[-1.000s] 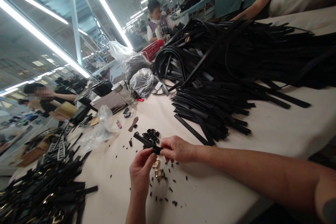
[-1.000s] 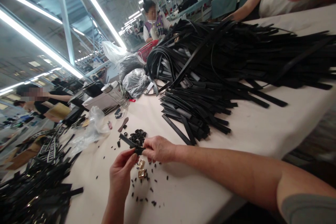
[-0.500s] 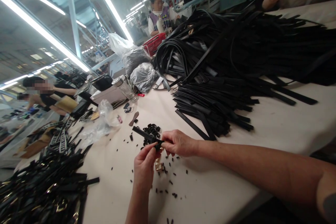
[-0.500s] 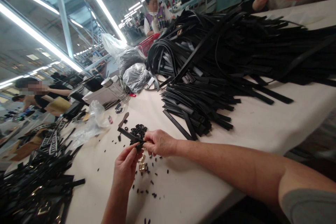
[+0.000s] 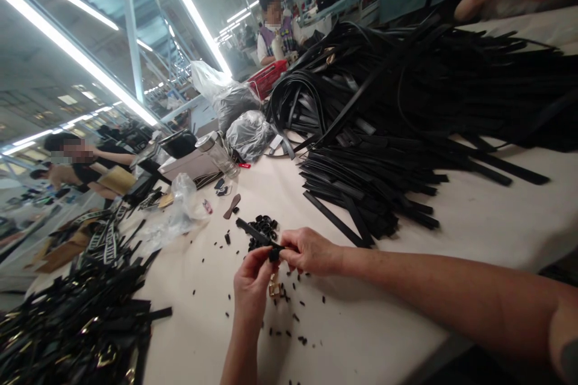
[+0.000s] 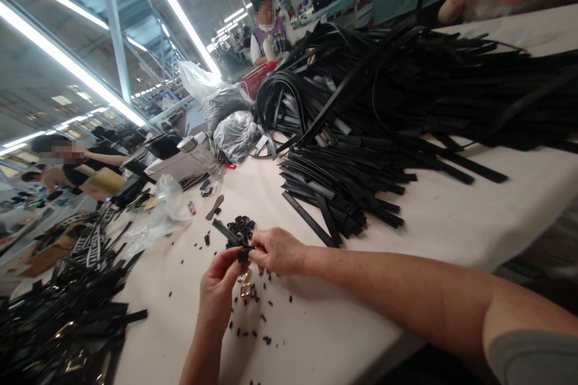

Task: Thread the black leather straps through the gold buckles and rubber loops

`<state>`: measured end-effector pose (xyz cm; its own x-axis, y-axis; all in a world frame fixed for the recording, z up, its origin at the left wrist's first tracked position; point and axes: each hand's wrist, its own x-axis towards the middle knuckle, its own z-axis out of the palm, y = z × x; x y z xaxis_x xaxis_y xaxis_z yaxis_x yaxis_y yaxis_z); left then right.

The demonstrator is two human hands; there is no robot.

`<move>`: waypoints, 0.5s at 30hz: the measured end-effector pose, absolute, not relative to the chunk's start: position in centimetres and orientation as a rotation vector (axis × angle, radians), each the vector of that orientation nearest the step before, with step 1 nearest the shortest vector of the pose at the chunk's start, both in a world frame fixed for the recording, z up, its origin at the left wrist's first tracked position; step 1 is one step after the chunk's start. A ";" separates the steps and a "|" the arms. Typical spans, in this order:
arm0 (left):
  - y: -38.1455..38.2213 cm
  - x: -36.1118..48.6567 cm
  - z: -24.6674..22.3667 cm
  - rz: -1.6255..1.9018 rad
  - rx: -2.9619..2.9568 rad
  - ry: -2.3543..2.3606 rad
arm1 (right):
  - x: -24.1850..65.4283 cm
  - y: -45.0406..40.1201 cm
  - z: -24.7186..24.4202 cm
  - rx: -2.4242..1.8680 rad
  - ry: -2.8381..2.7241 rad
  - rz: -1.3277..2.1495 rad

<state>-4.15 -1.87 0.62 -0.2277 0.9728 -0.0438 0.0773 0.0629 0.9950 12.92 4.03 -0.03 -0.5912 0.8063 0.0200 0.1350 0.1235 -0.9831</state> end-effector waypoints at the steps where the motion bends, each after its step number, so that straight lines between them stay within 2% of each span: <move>1: -1.9 -4.0 0.7 1.297 1.100 1.454 | 12.9 4.1 0.0 -0.911 -1.822 1.506; 9: -1.9 -3.6 0.9 1.308 1.062 1.496 | 12.4 3.9 -0.7 -0.807 -1.679 1.670; 15: -1.6 -3.5 0.7 1.286 1.129 1.490 | 12.7 3.8 -0.5 -0.735 -1.736 1.644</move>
